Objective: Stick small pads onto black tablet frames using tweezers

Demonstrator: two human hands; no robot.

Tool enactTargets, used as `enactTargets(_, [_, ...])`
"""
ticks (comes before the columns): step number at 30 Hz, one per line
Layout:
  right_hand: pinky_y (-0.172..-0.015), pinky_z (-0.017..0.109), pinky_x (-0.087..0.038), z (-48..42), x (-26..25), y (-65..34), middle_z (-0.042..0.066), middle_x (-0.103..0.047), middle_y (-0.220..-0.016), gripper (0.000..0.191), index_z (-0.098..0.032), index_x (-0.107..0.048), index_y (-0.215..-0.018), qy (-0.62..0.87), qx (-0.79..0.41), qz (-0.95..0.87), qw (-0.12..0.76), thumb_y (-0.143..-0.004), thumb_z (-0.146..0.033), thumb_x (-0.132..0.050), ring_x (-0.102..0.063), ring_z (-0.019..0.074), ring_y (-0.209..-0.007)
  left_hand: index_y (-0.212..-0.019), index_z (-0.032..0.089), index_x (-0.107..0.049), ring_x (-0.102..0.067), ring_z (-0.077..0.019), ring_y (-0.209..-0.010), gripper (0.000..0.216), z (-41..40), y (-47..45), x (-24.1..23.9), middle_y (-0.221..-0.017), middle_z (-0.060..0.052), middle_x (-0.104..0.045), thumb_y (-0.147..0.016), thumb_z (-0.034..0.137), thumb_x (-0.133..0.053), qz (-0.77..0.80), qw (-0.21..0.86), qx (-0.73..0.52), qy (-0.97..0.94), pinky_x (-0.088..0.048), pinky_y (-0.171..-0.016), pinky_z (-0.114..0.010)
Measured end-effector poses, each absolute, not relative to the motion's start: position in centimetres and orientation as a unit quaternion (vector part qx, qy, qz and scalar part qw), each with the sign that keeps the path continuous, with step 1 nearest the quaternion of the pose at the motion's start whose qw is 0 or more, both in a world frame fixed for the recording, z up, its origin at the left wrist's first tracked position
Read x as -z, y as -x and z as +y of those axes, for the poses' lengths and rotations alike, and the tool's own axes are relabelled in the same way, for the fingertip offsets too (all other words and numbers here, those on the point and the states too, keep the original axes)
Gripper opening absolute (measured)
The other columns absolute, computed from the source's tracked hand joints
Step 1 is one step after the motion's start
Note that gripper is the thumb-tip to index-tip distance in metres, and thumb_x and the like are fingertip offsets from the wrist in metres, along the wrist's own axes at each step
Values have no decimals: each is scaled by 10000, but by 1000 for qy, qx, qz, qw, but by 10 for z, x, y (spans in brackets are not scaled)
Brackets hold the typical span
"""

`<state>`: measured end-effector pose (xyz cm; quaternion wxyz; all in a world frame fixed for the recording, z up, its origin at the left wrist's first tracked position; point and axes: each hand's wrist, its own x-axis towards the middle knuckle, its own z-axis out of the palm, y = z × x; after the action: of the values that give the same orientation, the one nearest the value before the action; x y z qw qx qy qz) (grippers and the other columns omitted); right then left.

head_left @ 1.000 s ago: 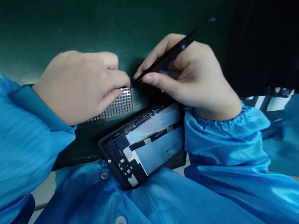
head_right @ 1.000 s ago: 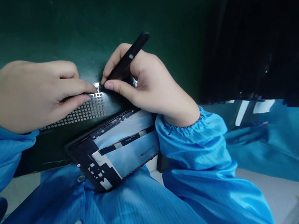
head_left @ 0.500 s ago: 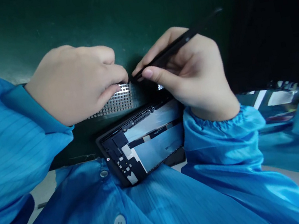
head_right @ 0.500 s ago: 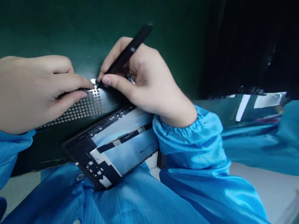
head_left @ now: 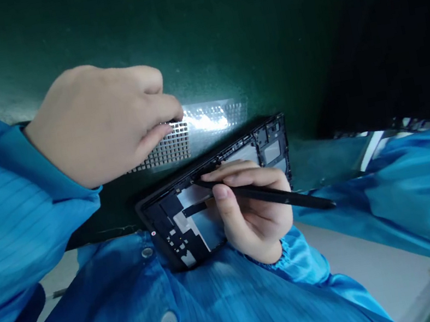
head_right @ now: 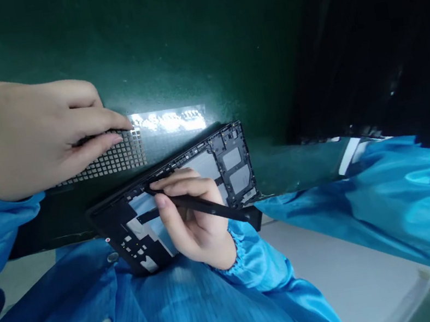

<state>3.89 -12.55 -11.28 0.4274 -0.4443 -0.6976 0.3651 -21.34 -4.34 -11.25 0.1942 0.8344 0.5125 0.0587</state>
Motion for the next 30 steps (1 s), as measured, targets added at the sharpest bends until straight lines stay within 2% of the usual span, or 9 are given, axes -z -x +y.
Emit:
enactTargets(4, [-899,433,-691,-119,88,-44,79,-814,-1091,350,-216,-676,-1205,434,-358,-749,351,-934,-15,-766,-819,233,-1034,-1351,301,-805,-772,-298,-988,589,-44,212,109,-1114,-87,-745,-1130,472,-286,513,170,-37,-840,-654,-889,-503])
enactTargets(6, [-921,410,-692,-100,76,-47,74,-816,-1117,335,-217,-703,-1195,433,-384,-752,314,-932,-37,-807,-825,232,-1075,-1363,297,-796,-778,-295,-1005,619,-44,212,107,-1117,-83,-738,-1135,470,-246,512,162,-20,-843,-658,-889,-488])
enactTargets(11, [-953,414,-714,-17,76,-49,22,-843,-1068,150,-275,-767,-1061,390,-454,-761,250,-979,-321,-883,-841,230,-1025,-1341,311,-801,-773,-276,-1064,597,-43,211,104,-1128,-56,-744,-1126,485,-272,520,165,-20,-838,-646,-946,-446])
enactTargets(14, [-948,413,-728,13,89,-45,15,-842,-1056,264,-287,-775,-1031,386,-504,-745,206,-930,-483,-919,-840,234,-1001,-1345,312,-814,-764,-281,-1035,551,-43,210,104,-1116,-82,-758,-1111,425,-327,517,175,-26,-838,-631,-924,-439])
enactTargets(16, [-938,406,-732,17,94,-45,18,-846,-1065,304,-290,-783,-1042,386,-518,-739,191,-909,-521,-928,-841,236,-1003,-1368,303,-810,-762,-289,-1033,545,-43,209,103,-1130,-87,-757,-1106,413,-345,516,179,-15,-837,-629,-923,-449])
enactTargets(22, [-887,350,-718,16,91,-45,25,-847,-1068,218,-284,-783,-1045,367,-496,-764,188,-982,-476,-865,-820,207,-981,-1443,331,-771,-775,-370,-1094,542,-39,206,98,-1190,-100,-738,-1109,408,-350,524,183,46,-831,-629,-919,-527])
enactTargets(26, [-853,353,-698,22,89,-42,27,-825,-1030,188,-269,-799,-988,362,-480,-780,175,-979,-440,-876,-806,207,-944,-1405,333,-787,-768,-382,-1095,530,-39,205,98,-1242,-103,-736,-1115,413,-350,526,190,47,-828,-617,-917,-535])
enactTargets(28, [-836,361,-691,15,88,-46,17,-828,-1009,179,-266,-793,-991,370,-515,-744,210,-974,-418,-885,-808,204,-913,-1401,320,-788,-756,-358,-1065,539,-40,206,98,-1232,-104,-737,-1128,429,-335,529,185,37,-827,-609,-903,-510])
enactTargets(30, [-793,358,-671,-4,88,-53,4,-825,-970,128,-268,-792,-1007,395,-524,-691,302,-992,-371,-867,-785,187,-845,-1428,332,-771,-737,-314,-997,547,-41,207,97,-1210,-94,-739,-1137,442,-321,529,182,39,-828,-591,-858,-463])
